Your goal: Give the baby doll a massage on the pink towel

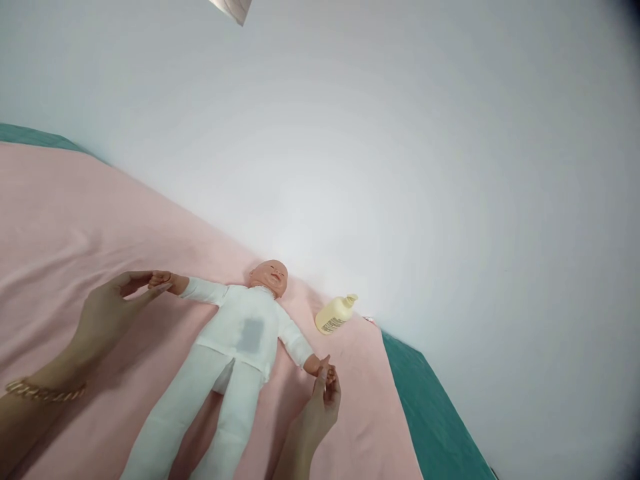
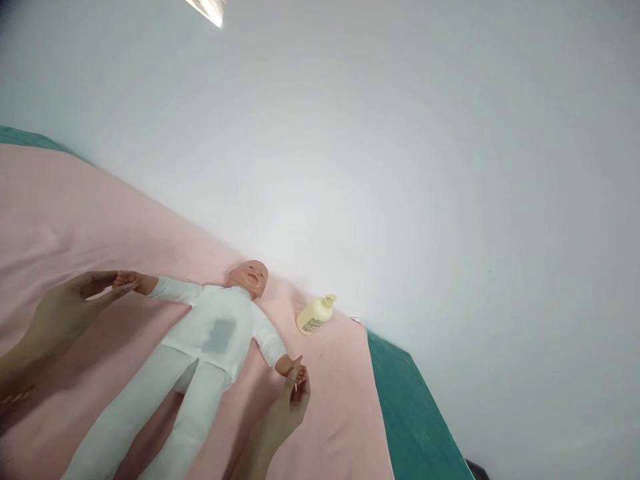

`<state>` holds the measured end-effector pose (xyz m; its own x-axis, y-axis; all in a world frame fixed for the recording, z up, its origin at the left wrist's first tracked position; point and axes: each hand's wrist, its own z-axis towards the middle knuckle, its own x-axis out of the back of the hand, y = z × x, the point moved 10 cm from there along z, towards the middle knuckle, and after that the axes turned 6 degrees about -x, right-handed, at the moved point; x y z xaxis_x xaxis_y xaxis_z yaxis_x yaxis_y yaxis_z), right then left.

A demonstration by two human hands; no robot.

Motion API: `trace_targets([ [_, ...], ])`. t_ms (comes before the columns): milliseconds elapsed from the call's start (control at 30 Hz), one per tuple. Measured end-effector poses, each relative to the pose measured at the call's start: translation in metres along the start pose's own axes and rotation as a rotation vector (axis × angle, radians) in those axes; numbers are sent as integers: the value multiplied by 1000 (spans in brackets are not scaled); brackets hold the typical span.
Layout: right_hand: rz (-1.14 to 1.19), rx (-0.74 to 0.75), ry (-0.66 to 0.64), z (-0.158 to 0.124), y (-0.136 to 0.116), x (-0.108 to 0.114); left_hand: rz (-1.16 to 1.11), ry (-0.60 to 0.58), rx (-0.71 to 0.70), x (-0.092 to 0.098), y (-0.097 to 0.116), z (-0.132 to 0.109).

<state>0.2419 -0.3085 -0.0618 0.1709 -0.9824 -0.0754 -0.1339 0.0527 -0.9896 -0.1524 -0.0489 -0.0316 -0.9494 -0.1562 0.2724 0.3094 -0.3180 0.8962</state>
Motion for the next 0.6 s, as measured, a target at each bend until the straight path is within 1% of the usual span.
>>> trace_targets([
  [67, 16, 38, -2, -2, -5, -1, -40, 46, 54, 1, 3, -3],
  [100, 13, 56, -8, -1, -7, -2, -60, 53, 57, 0, 6, -4],
  [167, -3, 92, -31, 2, -12, -5, -87, 48, 17, -4, 14, -1],
  [233, -8, 139, -69, 7, -20, -12, -85, 46, -35, -8, 21, 8],
  [333, -8, 239, -146, 19, -42, -30, -88, 39, -123, -17, 34, 31],
  [400, 0, 309, -212, 30, -59, -50, -133, 0, -142, -31, 41, 51],
  [500, 47, 389, -353, 53, -79, -92, -240, -107, -66, -64, 49, 82],
  [567, 56, 377, -470, 73, -83, -127, -284, -183, 6, -88, 51, 100],
  [600, 47, 334, -527, 83, -81, -146, -297, -225, 29, -100, 52, 107],
])
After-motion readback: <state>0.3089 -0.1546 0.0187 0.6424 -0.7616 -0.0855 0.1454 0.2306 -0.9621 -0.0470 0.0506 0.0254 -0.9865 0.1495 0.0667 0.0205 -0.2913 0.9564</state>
